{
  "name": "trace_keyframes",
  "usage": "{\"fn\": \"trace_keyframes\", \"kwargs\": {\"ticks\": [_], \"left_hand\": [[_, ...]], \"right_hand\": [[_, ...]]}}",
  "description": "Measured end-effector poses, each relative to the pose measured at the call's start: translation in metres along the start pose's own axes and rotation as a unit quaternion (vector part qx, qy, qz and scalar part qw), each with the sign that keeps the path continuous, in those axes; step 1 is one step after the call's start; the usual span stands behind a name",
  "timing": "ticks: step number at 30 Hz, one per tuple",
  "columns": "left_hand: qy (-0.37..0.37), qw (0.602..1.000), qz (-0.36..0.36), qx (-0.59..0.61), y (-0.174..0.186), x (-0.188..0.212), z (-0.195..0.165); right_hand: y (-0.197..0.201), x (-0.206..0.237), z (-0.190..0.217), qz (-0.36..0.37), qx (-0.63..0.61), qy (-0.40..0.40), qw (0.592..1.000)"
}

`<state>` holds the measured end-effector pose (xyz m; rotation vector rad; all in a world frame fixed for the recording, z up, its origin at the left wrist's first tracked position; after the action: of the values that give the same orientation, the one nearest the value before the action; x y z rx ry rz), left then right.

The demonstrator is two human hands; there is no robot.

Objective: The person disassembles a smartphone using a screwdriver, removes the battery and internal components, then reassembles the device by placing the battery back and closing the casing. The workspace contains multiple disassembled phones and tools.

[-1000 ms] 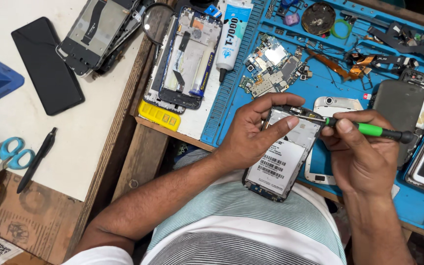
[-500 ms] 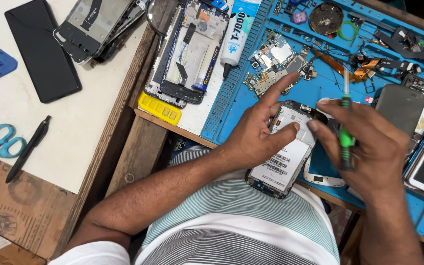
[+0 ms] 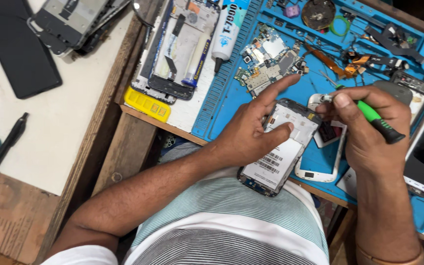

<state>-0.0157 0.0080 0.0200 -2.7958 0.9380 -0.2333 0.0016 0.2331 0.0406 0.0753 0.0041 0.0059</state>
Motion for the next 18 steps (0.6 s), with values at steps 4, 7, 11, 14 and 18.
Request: {"fn": "trace_keyframes", "kwargs": {"ticks": [4,7,11,14,18], "left_hand": [[-0.092,0.995,0.002,-0.039,0.0,-0.002,0.003],[-0.086,0.996,0.001,-0.027,-0.001,-0.002,0.007],[-0.063,0.998,-0.009,-0.021,-0.001,0.002,0.01],[-0.045,0.999,-0.02,-0.02,-0.003,0.005,0.01],[-0.006,1.0,-0.023,-0.019,-0.008,0.009,0.006]], "right_hand": [[0.01,-0.001,-0.01,-0.005,-0.019,-0.014,1.0],[0.012,-0.001,-0.01,0.001,-0.011,0.003,1.0],[0.009,-0.001,-0.007,0.014,0.026,0.043,0.999],[0.004,-0.003,0.004,0.005,0.114,0.095,0.989],[-0.005,-0.009,0.032,-0.017,0.331,0.126,0.935]]}}
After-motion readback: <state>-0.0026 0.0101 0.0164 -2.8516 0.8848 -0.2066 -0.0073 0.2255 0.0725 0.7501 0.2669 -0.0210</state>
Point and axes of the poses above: each hand's wrist, its own x-axis away from the middle knuckle, its own y-axis out of the back of the hand, z = x × y, the point moved 2 cm from there along -x, towards the middle knuckle, and after that the axes turned 2 degrees about z, right-handed, at the moved point
